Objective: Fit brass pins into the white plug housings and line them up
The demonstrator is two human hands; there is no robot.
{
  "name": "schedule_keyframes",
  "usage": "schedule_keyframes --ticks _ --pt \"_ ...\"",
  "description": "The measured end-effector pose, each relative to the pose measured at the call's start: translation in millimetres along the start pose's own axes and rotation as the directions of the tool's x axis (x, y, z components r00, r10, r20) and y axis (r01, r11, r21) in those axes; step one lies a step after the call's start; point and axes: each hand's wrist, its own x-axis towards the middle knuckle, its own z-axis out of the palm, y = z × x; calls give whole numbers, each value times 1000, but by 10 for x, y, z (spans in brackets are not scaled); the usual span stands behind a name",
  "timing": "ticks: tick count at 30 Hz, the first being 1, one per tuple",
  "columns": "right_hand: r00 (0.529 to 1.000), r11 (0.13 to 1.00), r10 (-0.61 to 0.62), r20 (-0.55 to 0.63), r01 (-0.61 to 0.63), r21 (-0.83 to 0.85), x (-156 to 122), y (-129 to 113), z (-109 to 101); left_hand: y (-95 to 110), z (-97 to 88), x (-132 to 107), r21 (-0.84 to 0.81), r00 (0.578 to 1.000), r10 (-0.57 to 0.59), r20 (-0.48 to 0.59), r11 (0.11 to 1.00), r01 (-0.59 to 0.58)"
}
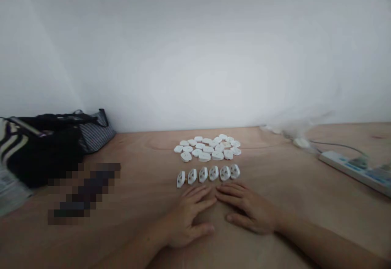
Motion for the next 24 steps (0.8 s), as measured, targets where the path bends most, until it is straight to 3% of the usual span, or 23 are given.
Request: schedule_keyframes --ticks 9,12,15,17,19,24 --pt "1000 998 25 1 -25 54 9 30 -17 0 32 0 -31 1000 -3 -14 1000 2" --pt "999 997 32 -8 -32 68 10 42 -16 -53 41 17 -64 982 19 -189 997 -32" --pt "999 997 37 -19 -35 74 14 47 -12 -203 -62 28 -22 902 -19 -432 1000 11" --pt "999 997 37 -26 -35 76 15 47 -12 -359 -180 8 26 847 -67 -527 995 95" --pt "999 996 35 -26 -33 82 16 49 -14 -533 -284 -35 18 843 -114 -526 989 145" --pt "999 995 37 -24 -35 90 14 59 -12 -826 -290 -106 -195 922 -235 -307 964 181"
